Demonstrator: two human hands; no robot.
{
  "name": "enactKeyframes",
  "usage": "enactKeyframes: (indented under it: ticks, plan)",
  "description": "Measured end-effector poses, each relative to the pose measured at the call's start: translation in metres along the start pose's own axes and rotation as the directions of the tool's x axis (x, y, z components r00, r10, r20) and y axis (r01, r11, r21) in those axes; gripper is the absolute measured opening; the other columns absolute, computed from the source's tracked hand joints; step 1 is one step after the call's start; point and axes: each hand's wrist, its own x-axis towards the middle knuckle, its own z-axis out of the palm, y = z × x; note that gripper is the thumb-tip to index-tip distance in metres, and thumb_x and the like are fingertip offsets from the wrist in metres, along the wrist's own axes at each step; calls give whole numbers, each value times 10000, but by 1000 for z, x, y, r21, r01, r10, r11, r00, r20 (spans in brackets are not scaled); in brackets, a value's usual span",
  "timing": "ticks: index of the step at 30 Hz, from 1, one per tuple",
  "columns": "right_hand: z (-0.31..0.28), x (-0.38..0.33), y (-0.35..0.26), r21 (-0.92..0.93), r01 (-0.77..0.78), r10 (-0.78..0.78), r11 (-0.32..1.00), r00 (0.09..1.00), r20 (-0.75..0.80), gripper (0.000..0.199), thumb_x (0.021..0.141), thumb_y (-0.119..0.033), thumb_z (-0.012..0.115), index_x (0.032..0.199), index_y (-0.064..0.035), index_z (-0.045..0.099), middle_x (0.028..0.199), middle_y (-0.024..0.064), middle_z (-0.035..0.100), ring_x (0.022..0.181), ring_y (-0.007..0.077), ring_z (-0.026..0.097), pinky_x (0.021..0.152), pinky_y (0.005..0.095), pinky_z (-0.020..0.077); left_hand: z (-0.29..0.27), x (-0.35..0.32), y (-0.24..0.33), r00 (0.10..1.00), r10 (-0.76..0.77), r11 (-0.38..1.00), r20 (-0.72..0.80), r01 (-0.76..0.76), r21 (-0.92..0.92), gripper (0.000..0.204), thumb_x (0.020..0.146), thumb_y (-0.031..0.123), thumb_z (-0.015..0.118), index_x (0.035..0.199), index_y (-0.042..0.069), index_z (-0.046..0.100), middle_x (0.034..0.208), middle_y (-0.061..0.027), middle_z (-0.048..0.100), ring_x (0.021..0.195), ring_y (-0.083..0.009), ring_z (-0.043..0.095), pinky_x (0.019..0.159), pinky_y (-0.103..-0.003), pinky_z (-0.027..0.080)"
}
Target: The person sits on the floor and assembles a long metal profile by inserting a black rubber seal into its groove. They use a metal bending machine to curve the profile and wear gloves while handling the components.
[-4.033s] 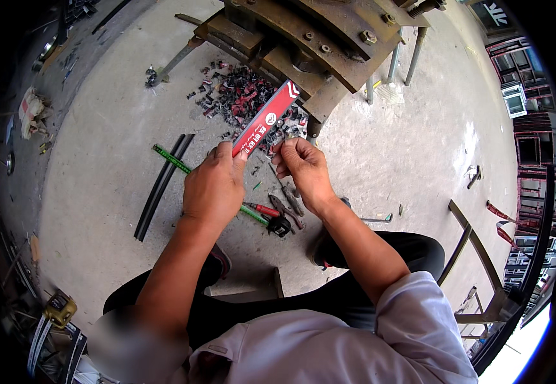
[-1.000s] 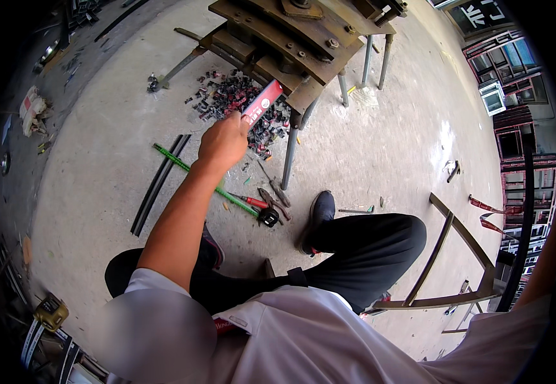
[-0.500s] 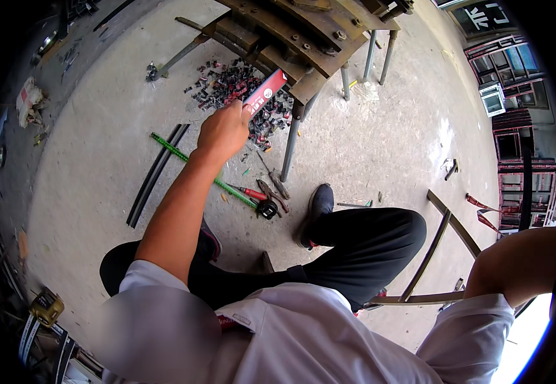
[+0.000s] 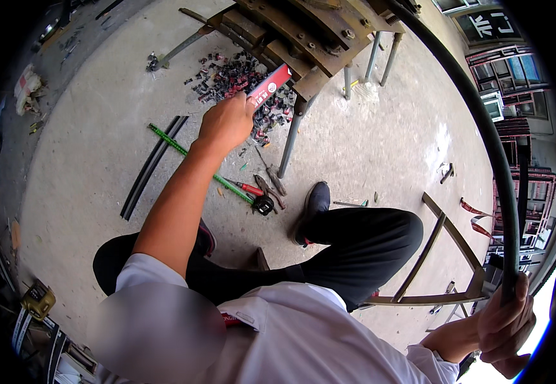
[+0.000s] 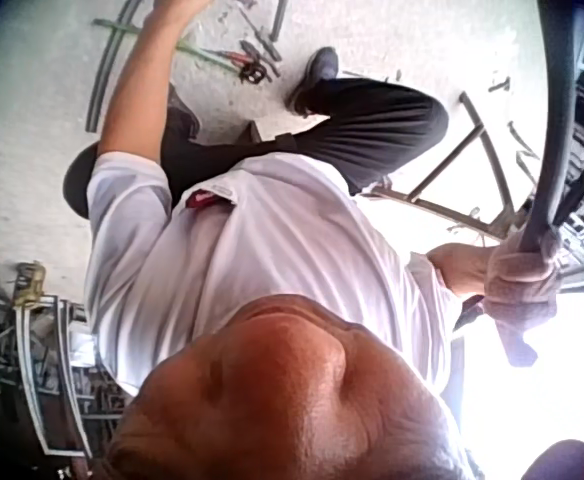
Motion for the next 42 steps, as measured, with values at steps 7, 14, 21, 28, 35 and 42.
enactKeyframes:
  ticks: [7, 14, 21, 28, 35, 42]
  plan:
    - [37, -11, -20, -451, -340, 519, 825, 771, 370, 285, 1045, -416, 604, 908, -206, 741, 1205, 34, 690, 1229, 258, 565, 1236, 499, 278, -6, 3, -2, 999, -21, 999, 33, 20, 29, 393, 1095, 348, 451, 1107, 11, 653, 1040, -272, 731, 982, -470, 703, 875, -569, 534]
    - [87, -60, 31, -444, -364, 567, 819, 639, 521, 976, 846, 170, 491, 1675, -9, 9, 1672, 412, 22, 1504, 541, 351, 1131, 527, 450, -1, 11, 9, 999, 31, 999, 41, -32, 10, 428, 1097, 357, 406, 1118, 7, 650, 1078, -271, 727, 1011, -470, 694, 897, -565, 527]
    - [187, -144, 106, -286, -654, 710, 700, 598, 371, 1029, 892, 183, 548, 1670, -64, -79, 1313, 269, 581, 805, 246, 717, 737, 359, 624, -1, 18, 8, 998, 29, 999, 52, -29, 14, 425, 1100, 359, 408, 1091, 6, 645, 1042, -274, 726, 998, -472, 694, 887, -572, 524]
    - [220, -151, 114, -176, -832, 847, 526, 532, 19, 440, 1034, 30, 540, 1444, 41, 383, 726, 94, 608, 575, 199, 635, 559, 316, 511, 4, 35, 9, 997, 74, 997, 18, -74, -31, 464, 1114, 372, 392, 1049, -10, 648, 1007, -301, 701, 982, -513, 658, 869, -571, 500]
    - [215, -145, 116, -330, -759, 801, 561, 598, -16, 374, 1015, 24, 588, 1355, 49, 434, 710, 121, 594, 549, 226, 640, 545, 333, 504, 1, 46, 26, 998, 35, 999, 57, -35, -5, 465, 1114, 377, 400, 1032, -8, 649, 993, -294, 701, 964, -516, 655, 844, -569, 500]
    - [199, -155, 137, -381, -729, 772, 568, 633, -60, 320, 1012, 53, 558, 1325, 52, 489, 758, 117, 587, 541, 190, 561, 533, 323, 453, 3, 50, 33, 1000, 26, 999, 11, -27, 34, 446, 1110, 372, 431, 1018, -8, 646, 984, -294, 695, 965, -521, 649, 834, -566, 498]
